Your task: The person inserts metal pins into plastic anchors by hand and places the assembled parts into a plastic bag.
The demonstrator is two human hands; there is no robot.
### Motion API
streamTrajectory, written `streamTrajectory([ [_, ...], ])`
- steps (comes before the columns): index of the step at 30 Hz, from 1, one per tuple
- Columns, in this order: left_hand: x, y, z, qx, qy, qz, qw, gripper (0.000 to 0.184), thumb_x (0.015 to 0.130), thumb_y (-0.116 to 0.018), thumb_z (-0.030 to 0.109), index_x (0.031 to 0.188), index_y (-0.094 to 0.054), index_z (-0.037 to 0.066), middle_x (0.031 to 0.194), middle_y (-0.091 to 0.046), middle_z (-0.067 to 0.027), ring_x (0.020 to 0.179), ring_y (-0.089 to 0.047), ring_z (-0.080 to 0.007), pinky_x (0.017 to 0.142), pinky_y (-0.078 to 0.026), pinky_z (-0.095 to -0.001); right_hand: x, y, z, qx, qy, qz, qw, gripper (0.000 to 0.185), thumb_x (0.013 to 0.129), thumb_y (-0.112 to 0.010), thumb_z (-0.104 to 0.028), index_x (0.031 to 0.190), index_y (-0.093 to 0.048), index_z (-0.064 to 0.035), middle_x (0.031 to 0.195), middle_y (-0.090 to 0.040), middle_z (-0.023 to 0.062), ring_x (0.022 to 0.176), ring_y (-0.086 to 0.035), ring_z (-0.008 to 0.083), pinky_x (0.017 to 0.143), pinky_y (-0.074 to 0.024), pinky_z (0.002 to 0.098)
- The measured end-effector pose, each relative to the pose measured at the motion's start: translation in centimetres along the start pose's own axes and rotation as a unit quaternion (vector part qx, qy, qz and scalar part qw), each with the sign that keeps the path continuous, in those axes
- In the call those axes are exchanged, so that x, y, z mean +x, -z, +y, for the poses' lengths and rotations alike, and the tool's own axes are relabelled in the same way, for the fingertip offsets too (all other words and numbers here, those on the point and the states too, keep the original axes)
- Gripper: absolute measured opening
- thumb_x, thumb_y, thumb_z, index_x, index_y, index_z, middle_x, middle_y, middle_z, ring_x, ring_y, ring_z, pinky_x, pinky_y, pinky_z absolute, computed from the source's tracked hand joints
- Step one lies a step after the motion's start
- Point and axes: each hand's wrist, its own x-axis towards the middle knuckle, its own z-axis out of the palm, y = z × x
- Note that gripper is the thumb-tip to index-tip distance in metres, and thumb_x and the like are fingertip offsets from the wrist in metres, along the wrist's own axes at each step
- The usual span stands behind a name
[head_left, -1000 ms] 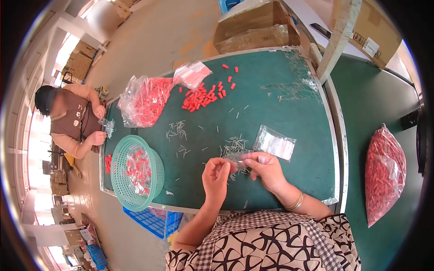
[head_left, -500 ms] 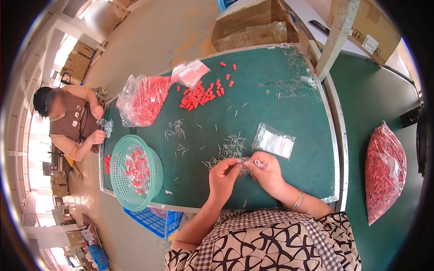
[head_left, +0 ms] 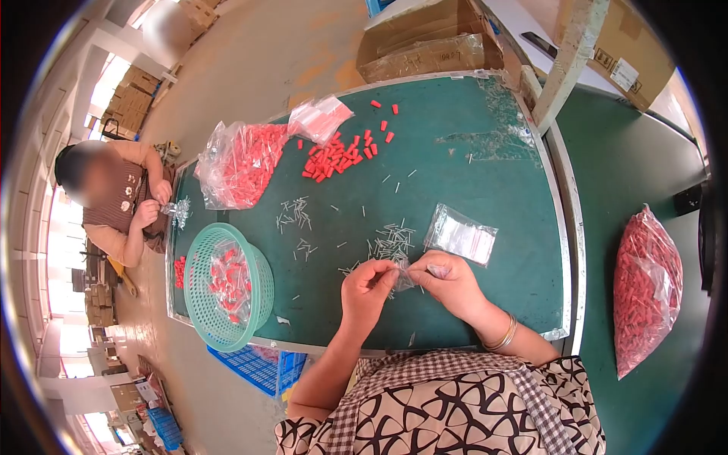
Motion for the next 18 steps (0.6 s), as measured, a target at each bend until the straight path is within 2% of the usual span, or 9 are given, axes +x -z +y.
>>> streamTrajectory([
  [1, 0.0, 0.0, -0.1, 0.006, -0.004, -0.001, 1.000, 0.007, 0.088, -0.068, 0.003, 0.093, -0.067, -0.001, 0.079, -0.062, 0.0007, 0.071, -0.055, -0.0046, 0.064, -0.045, -0.0199, 0.0, -0.1, 0.1, -0.026, 0.032, 0.005, 0.999, 0.006, 0.088, -0.066, -0.006, 0.087, -0.070, -0.0008, 0.076, -0.059, 0.0011, 0.065, -0.054, 0.0081, 0.055, -0.0430, 0.0259],
  [4, 0.0, 0.1, -0.2, 0.002, 0.021, -0.005, 1.000, 0.011, 0.083, -0.071, 0.003, 0.093, -0.067, 0.001, 0.082, -0.062, -0.0025, 0.076, -0.058, -0.0113, 0.069, -0.047, -0.0248, -0.1, 0.1, -1.0, -0.072, -0.010, 0.002, 0.997, 0.004, 0.082, -0.070, -0.002, 0.086, -0.070, -0.0019, 0.072, -0.059, 0.0030, 0.069, -0.056, 0.0116, 0.060, -0.0446, 0.0280],
  [5, 0.1, -0.1, 0.2, 0.074, -0.053, 0.039, 0.995, 0.012, 0.082, -0.071, 0.003, 0.093, -0.066, 0.001, 0.084, -0.062, -0.0035, 0.079, -0.059, -0.0125, 0.071, -0.047, -0.0256, -0.1, 0.1, -1.1, -0.102, 0.006, 0.019, 0.995, 0.005, 0.081, -0.071, -0.003, 0.085, -0.070, -0.0017, 0.073, -0.059, 0.0052, 0.069, -0.058, 0.0152, 0.060, -0.0453, 0.0294],
  [7, 0.5, -0.9, 1.7, 0.213, -0.198, 0.125, 0.948, 0.014, 0.079, -0.072, 0.001, 0.092, -0.066, 0.001, 0.088, -0.063, -0.0054, 0.086, -0.059, -0.0147, 0.075, -0.048, -0.0274, -0.2, 0.0, -1.3, -0.162, 0.037, 0.051, 0.985, 0.008, 0.079, -0.072, -0.006, 0.084, -0.070, -0.0015, 0.075, -0.060, 0.0097, 0.068, -0.060, 0.0222, 0.061, -0.0467, 0.0323],
  [10, -0.3, -0.8, 1.9, 0.271, -0.252, 0.113, 0.922, 0.018, 0.074, -0.074, 0.002, 0.091, -0.066, 0.002, 0.091, -0.062, -0.0092, 0.094, -0.059, -0.0222, 0.081, -0.048, -0.0319, -0.3, -0.4, -0.8, -0.200, 0.103, 0.104, 0.969, 0.008, 0.074, -0.073, -0.005, 0.080, -0.069, -0.0031, 0.072, -0.061, 0.0106, 0.066, -0.061, 0.0271, 0.057, -0.0480, 0.0355],
  [11, -0.4, -1.0, 1.9, 0.275, -0.261, 0.088, 0.921, 0.015, 0.078, -0.072, 0.002, 0.091, -0.066, 0.001, 0.088, -0.064, -0.0074, 0.087, -0.060, -0.0178, 0.077, -0.049, -0.0294, -0.3, -0.5, -0.5, -0.213, 0.133, 0.105, 0.962, 0.008, 0.074, -0.073, -0.004, 0.080, -0.068, -0.0038, 0.073, -0.061, 0.0102, 0.065, -0.061, 0.0278, 0.056, -0.0482, 0.0362],
  [14, -0.9, -2.0, 1.5, 0.126, -0.064, 0.043, 0.989, 0.010, 0.081, -0.070, 0.002, 0.090, -0.065, 0.000, 0.083, -0.065, -0.0054, 0.078, -0.060, -0.0119, 0.071, -0.048, -0.0260, -0.3, -0.8, -0.1, -0.240, 0.200, 0.104, 0.944, 0.011, 0.072, -0.073, -0.003, 0.080, -0.065, -0.0055, 0.073, -0.061, 0.0095, 0.063, -0.061, 0.0295, 0.054, -0.0488, 0.0378],
  [15, -0.7, -2.1, 0.8, 0.090, -0.045, 0.054, 0.993, 0.008, 0.083, -0.068, 0.002, 0.090, -0.065, -0.001, 0.078, -0.065, -0.0032, 0.070, -0.057, -0.0066, 0.064, -0.046, -0.0223, -0.3, -0.9, 0.0, -0.245, 0.208, 0.102, 0.942, 0.012, 0.072, -0.073, -0.003, 0.080, -0.065, -0.0060, 0.072, -0.061, 0.0094, 0.063, -0.061, 0.0298, 0.054, -0.0488, 0.0380],
  [18, -0.7, -2.0, 0.2, 0.076, -0.015, 0.057, 0.995, 0.006, 0.082, -0.068, 0.001, 0.087, -0.065, -0.001, 0.077, -0.064, -0.0015, 0.069, -0.056, -0.0060, 0.063, -0.045, -0.0205, -0.3, -0.8, 0.1, -0.259, 0.225, 0.088, 0.935, 0.013, 0.071, -0.073, 0.000, 0.079, -0.064, -0.0055, 0.071, -0.060, 0.0099, 0.062, -0.061, 0.0292, 0.053, -0.0479, 0.0375],
])
